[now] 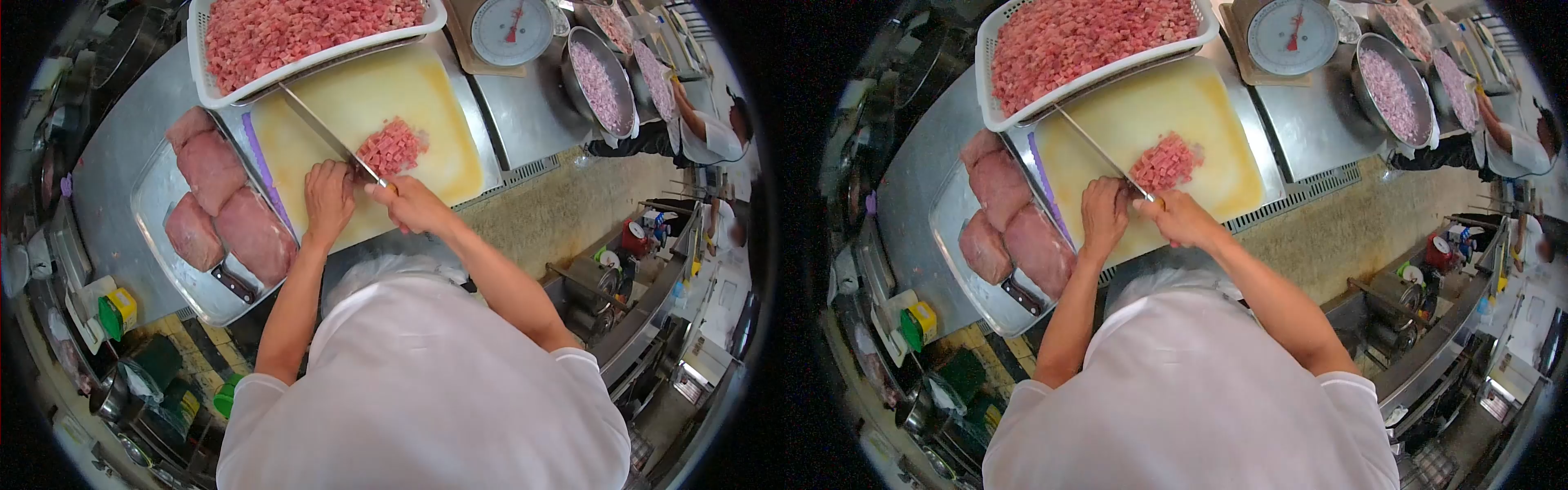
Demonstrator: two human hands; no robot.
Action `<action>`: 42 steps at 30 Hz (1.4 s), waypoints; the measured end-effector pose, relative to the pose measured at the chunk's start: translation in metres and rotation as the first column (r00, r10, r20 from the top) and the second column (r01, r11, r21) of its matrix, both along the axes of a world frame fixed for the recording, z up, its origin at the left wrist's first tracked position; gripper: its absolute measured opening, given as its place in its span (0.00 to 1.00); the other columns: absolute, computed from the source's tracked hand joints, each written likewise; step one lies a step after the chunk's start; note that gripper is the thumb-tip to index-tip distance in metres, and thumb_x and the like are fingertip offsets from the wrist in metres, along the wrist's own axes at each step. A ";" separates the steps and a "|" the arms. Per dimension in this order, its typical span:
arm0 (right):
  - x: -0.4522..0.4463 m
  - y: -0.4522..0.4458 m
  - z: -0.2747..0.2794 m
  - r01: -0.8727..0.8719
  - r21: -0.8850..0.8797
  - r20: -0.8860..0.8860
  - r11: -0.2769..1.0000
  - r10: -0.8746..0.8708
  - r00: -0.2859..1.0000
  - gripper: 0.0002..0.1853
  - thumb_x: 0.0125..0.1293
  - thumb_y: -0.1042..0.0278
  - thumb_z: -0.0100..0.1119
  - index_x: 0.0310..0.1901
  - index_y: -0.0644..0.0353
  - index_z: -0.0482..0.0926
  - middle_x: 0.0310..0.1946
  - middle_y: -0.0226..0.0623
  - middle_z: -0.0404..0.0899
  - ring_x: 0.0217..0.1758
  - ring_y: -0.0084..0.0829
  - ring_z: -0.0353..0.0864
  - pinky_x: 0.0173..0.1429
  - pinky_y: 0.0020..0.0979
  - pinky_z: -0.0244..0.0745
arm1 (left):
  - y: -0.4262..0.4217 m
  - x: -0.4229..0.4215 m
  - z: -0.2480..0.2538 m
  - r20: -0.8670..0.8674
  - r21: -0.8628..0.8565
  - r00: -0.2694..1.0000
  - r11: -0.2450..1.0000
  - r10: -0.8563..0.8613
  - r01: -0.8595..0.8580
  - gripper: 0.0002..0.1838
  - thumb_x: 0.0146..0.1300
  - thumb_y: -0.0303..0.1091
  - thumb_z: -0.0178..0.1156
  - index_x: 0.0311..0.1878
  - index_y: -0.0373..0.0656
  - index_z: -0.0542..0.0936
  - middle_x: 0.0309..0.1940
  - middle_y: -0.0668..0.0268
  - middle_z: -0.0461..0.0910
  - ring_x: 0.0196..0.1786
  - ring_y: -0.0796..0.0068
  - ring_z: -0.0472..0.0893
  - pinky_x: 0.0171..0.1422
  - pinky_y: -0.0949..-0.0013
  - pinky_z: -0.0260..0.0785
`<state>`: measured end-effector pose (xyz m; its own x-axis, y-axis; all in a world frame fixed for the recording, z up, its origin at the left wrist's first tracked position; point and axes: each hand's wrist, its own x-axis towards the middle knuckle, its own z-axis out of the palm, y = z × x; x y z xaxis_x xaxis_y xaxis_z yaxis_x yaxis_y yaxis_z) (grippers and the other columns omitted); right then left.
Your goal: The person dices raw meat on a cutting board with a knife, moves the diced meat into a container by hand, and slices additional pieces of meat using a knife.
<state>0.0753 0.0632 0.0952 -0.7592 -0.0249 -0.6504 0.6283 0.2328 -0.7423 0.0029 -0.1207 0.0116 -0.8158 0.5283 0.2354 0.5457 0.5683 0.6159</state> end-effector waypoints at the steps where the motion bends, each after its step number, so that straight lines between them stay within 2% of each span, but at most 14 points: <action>1: 0.000 -0.004 0.007 0.046 0.008 0.045 0.999 -0.046 0.998 0.25 0.79 0.46 0.56 0.49 0.68 0.82 0.16 0.33 0.73 0.17 0.27 0.77 0.21 0.33 0.71 | -0.004 0.002 0.001 0.010 0.017 1.000 1.000 -0.015 0.015 0.06 0.62 0.24 0.60 0.42 0.39 0.81 0.38 0.55 0.79 0.45 0.49 0.77 0.52 0.50 0.66; 5: 0.016 0.006 0.035 0.005 0.023 -0.015 1.000 -0.004 1.000 0.26 0.79 0.46 0.56 0.52 0.68 0.83 0.16 0.33 0.74 0.16 0.27 0.75 0.24 0.33 0.72 | -0.009 0.003 0.000 0.061 0.108 0.998 0.994 -0.003 -0.004 0.07 0.60 0.22 0.59 0.42 0.38 0.81 0.37 0.54 0.80 0.44 0.47 0.77 0.52 0.49 0.67; 10: 0.034 0.004 0.039 0.016 0.022 0.055 1.000 -0.017 0.998 0.25 0.79 0.46 0.58 0.49 0.67 0.84 0.15 0.32 0.73 0.16 0.27 0.74 0.26 0.34 0.73 | -0.008 0.003 0.005 0.060 0.021 0.998 1.000 0.014 -0.015 0.08 0.58 0.23 0.60 0.41 0.39 0.81 0.38 0.54 0.80 0.45 0.46 0.77 0.53 0.49 0.67; 13: 0.021 -0.007 0.005 -0.028 0.023 -0.131 0.999 0.030 0.991 0.27 0.79 0.46 0.58 0.57 0.66 0.83 0.15 0.30 0.72 0.17 0.26 0.75 0.28 0.34 0.75 | -0.007 0.002 0.007 0.040 0.023 0.999 1.000 -0.018 0.017 0.08 0.56 0.22 0.60 0.40 0.40 0.82 0.37 0.55 0.80 0.44 0.49 0.77 0.52 0.50 0.67; 16: 0.006 -0.006 0.012 -0.026 0.022 0.036 0.999 0.025 0.999 0.27 0.79 0.45 0.58 0.59 0.64 0.82 0.14 0.29 0.71 0.16 0.26 0.74 0.29 0.34 0.76 | -0.012 0.002 0.007 0.051 0.053 0.998 0.998 -0.030 0.027 0.08 0.55 0.22 0.60 0.39 0.40 0.82 0.36 0.56 0.79 0.44 0.50 0.77 0.51 0.50 0.67; 21: 0.018 -0.011 0.004 -0.027 -0.004 -0.011 1.000 0.027 1.000 0.24 0.79 0.44 0.57 0.49 0.62 0.80 0.14 0.28 0.70 0.15 0.25 0.73 0.27 0.33 0.75 | -0.016 -0.001 0.005 0.083 0.021 0.994 0.998 -0.069 0.067 0.07 0.59 0.23 0.62 0.41 0.39 0.82 0.38 0.54 0.80 0.45 0.47 0.78 0.53 0.49 0.69; 23: 0.011 -0.010 0.004 -0.017 -0.019 -0.013 1.000 0.017 1.000 0.24 0.79 0.44 0.57 0.52 0.62 0.80 0.15 0.28 0.70 0.15 0.25 0.73 0.26 0.32 0.74 | -0.014 -0.002 0.011 0.079 0.030 0.995 0.998 -0.064 0.062 0.06 0.59 0.23 0.62 0.41 0.38 0.82 0.38 0.54 0.81 0.45 0.48 0.78 0.53 0.50 0.69; 25: 0.008 -0.008 0.007 -0.029 -0.006 0.019 1.000 0.029 0.999 0.26 0.79 0.44 0.57 0.60 0.63 0.80 0.16 0.28 0.71 0.16 0.25 0.74 0.25 0.32 0.73 | -0.017 0.001 0.018 0.140 0.037 0.990 0.999 -0.033 0.028 0.07 0.59 0.22 0.62 0.41 0.38 0.82 0.38 0.54 0.81 0.45 0.48 0.78 0.53 0.50 0.69; 28: 0.019 -0.009 0.022 -0.009 0.007 0.043 1.000 0.009 0.999 0.26 0.79 0.44 0.57 0.57 0.63 0.81 0.17 0.30 0.72 0.16 0.25 0.74 0.24 0.31 0.72 | -0.018 -0.004 0.015 0.097 0.033 0.994 0.998 -0.055 0.052 0.08 0.58 0.21 0.62 0.41 0.38 0.81 0.38 0.54 0.80 0.45 0.48 0.78 0.53 0.50 0.69; 34: 0.010 -0.008 0.007 -0.007 -0.089 0.003 0.996 0.007 1.000 0.26 0.80 0.41 0.55 0.41 0.62 0.76 0.17 0.31 0.73 0.16 0.25 0.74 0.22 0.30 0.70 | -0.025 0.000 0.010 0.077 0.009 0.995 0.998 -0.070 0.070 0.08 0.57 0.20 0.62 0.40 0.38 0.80 0.37 0.55 0.80 0.43 0.49 0.78 0.52 0.51 0.70; 37: 0.021 -0.010 0.015 -0.017 -0.099 0.105 0.995 0.028 0.994 0.25 0.80 0.41 0.54 0.42 0.62 0.77 0.17 0.32 0.73 0.16 0.24 0.74 0.22 0.31 0.70 | -0.022 -0.003 0.008 0.058 0.043 0.996 0.997 -0.070 0.068 0.08 0.56 0.20 0.61 0.39 0.39 0.80 0.36 0.55 0.80 0.42 0.48 0.78 0.50 0.50 0.68; 40: 0.021 -0.019 0.001 0.030 -0.163 0.028 0.986 -0.026 0.999 0.27 0.80 0.41 0.54 0.41 0.64 0.77 0.18 0.33 0.74 0.18 0.25 0.76 0.26 0.33 0.73 | -0.020 -0.001 0.005 0.069 0.077 0.995 0.995 -0.069 0.064 0.08 0.57 0.21 0.61 0.40 0.40 0.80 0.35 0.56 0.80 0.42 0.50 0.78 0.51 0.51 0.68; 41: 0.022 -0.018 0.000 0.030 -0.120 -0.013 0.992 -0.032 0.999 0.27 0.80 0.42 0.54 0.42 0.65 0.78 0.19 0.36 0.76 0.19 0.28 0.77 0.28 0.36 0.74 | -0.021 -0.001 0.005 0.074 0.086 0.995 0.995 -0.064 0.058 0.08 0.58 0.22 0.62 0.41 0.39 0.80 0.35 0.57 0.80 0.42 0.51 0.79 0.52 0.52 0.69; 42: 0.025 -0.019 0.005 0.038 -0.084 -0.052 0.996 -0.043 0.998 0.26 0.79 0.43 0.55 0.42 0.65 0.78 0.20 0.38 0.77 0.20 0.32 0.79 0.30 0.38 0.75 | -0.024 0.003 0.010 0.121 0.135 0.986 0.982 0.116 -0.132 0.07 0.59 0.22 0.62 0.41 0.39 0.79 0.35 0.57 0.80 0.42 0.52 0.79 0.52 0.53 0.69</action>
